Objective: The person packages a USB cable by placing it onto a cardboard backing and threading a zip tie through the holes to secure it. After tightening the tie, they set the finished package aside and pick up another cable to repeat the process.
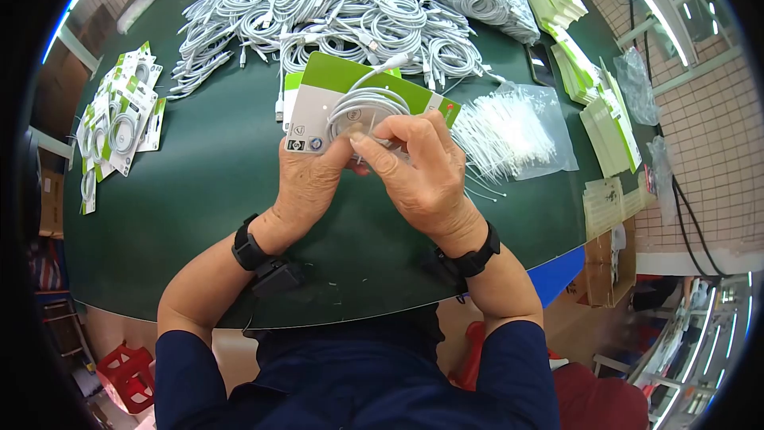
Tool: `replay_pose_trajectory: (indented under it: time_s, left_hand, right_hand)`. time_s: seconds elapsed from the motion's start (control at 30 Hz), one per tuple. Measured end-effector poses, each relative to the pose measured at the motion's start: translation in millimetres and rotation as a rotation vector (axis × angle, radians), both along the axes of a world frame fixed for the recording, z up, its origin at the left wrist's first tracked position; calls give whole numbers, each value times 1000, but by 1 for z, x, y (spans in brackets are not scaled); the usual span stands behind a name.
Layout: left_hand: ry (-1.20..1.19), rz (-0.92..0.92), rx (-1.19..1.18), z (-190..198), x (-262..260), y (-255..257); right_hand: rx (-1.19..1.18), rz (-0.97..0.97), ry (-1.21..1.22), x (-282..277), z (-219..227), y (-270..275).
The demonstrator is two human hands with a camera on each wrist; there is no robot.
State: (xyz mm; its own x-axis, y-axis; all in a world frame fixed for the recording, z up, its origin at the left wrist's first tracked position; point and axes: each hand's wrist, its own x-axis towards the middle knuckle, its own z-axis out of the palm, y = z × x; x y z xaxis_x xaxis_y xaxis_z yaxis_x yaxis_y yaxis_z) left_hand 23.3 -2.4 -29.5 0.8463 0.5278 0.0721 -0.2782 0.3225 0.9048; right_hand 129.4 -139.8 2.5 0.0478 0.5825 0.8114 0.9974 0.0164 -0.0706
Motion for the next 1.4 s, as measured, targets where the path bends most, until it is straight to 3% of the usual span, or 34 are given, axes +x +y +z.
replay_pose_trajectory:
  time_s: [0.5, 0.7, 0.83, 0.97, 1.07, 1.3, 1.4]
  left_hand:
    - [-75, 31, -13, 18, -4, 4]
    - [-21, 112, -94, 24, 0, 7]
    - [-11, 156, -104, 17, 2, 11]
    - [-58, 134, -129, 8, 3, 8]
    - [-137, 199, -5, 6, 6, 3]
    - [-7, 38, -46, 8, -2, -1]
    - [8, 24, -48, 4, -2, -3]
  right_hand:
    - [94, 76, -50, -6, 3, -9]
    - [-59, 250, -36, -4, 5, -11]
    - [-207, 236, -40, -11, 0, 1]
    - [-141, 215, -80, -12, -5, 5]
    - [-49, 194, -49, -11, -5, 6]
    - [71, 40, -31, -1, -5, 6]
    - [4, 44, -9, 3, -6, 4]
